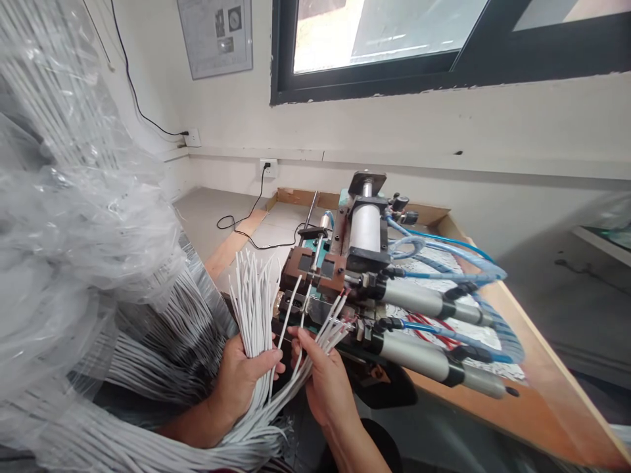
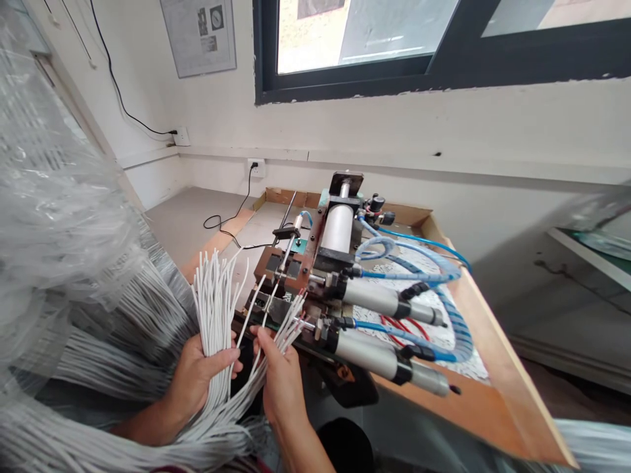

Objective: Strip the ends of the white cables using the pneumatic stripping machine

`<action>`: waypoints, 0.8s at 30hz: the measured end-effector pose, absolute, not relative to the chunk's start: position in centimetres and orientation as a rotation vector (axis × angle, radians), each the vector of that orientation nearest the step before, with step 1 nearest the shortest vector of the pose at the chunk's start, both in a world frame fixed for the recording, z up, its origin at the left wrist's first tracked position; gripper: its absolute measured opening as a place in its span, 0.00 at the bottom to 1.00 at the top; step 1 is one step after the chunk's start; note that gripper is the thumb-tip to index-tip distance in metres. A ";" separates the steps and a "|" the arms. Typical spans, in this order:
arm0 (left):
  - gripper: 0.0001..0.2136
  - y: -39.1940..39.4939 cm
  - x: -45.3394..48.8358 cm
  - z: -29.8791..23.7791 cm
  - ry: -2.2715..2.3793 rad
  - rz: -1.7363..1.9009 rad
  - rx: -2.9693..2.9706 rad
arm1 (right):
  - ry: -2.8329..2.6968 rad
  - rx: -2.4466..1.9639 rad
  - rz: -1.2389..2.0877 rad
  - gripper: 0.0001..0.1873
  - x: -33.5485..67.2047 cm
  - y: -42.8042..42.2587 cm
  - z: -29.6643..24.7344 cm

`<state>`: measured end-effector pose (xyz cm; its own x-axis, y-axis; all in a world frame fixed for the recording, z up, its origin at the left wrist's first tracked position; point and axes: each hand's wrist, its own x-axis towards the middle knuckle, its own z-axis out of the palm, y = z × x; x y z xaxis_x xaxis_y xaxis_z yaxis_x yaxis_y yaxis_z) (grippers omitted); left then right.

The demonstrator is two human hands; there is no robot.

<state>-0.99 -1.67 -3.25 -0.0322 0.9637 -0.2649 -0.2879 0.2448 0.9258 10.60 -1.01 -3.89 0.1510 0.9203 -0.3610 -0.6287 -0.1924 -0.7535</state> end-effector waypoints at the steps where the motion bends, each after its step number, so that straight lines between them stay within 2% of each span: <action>1: 0.13 -1.7 -1.0 -3.4 1.152 1.185 0.783 | -0.387 -1.016 1.504 0.14 10.5 -1.1 -3.8; 4: 0.12 -1.8 -1.1 -3.6 1.117 1.176 0.810 | -0.442 -0.974 1.593 0.16 10.2 -1.4 -3.5; 9: 0.11 -1.8 -1.0 -3.3 1.093 1.206 0.814 | -0.478 -1.070 1.283 0.15 10.1 -2.1 -4.0; 12: 0.11 -1.8 -1.0 -2.8 1.113 1.219 0.766 | -0.479 -1.100 1.215 0.14 10.4 -2.1 -4.7; 24: 0.11 -1.6 -0.9 -2.4 1.157 1.220 0.759 | -0.337 -1.043 1.321 0.09 10.8 -0.7 -3.8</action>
<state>-0.89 -1.56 -2.36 -0.0561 0.9645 -0.2582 -0.3089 0.2292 0.9231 10.78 -0.74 -3.81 0.2775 0.8979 -0.3417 -0.6249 -0.1014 -0.7741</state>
